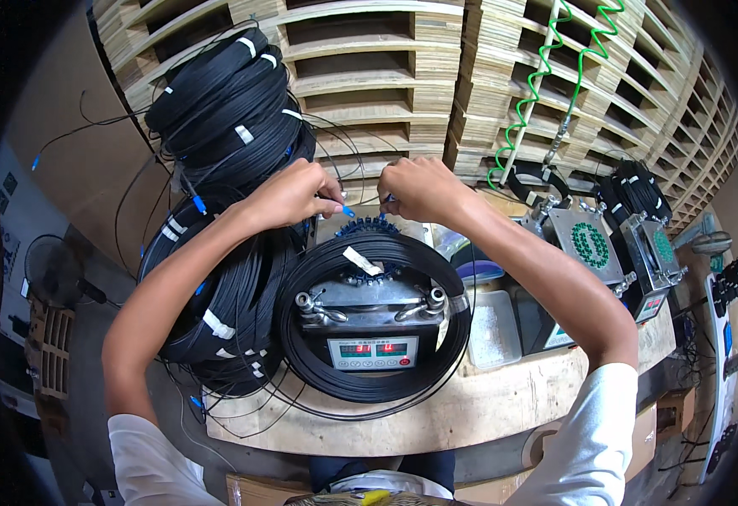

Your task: Operating industrial machinery to test and process optical fiber cables, including using a compressed air nozzle.

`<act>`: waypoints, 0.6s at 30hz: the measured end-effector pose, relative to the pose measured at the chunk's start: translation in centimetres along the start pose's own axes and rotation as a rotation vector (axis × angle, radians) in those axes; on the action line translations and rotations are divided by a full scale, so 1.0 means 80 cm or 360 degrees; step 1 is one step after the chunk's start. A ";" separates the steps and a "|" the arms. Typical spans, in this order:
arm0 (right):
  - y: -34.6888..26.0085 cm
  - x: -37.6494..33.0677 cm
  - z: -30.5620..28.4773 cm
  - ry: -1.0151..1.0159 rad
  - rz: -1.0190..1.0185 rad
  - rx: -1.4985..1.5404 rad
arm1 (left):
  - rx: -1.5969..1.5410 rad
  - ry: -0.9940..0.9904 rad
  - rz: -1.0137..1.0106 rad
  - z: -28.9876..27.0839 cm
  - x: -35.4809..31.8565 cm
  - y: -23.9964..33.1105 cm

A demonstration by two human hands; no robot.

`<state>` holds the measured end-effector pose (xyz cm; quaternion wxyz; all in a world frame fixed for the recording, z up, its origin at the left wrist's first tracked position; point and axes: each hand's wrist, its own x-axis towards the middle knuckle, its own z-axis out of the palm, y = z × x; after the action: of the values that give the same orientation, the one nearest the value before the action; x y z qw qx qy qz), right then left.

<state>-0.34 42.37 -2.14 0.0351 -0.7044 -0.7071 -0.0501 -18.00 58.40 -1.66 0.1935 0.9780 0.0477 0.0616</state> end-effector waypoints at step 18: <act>-0.031 0.016 0.008 -0.0233 0.0018 -0.0216 | 0.0509 -0.0070 0.0016 0.013 0.022 0.032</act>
<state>-2.84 43.73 -2.65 -0.0643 -0.7109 -0.6988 -0.0460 -15.98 55.87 -1.44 0.0361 0.9977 0.0477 0.0327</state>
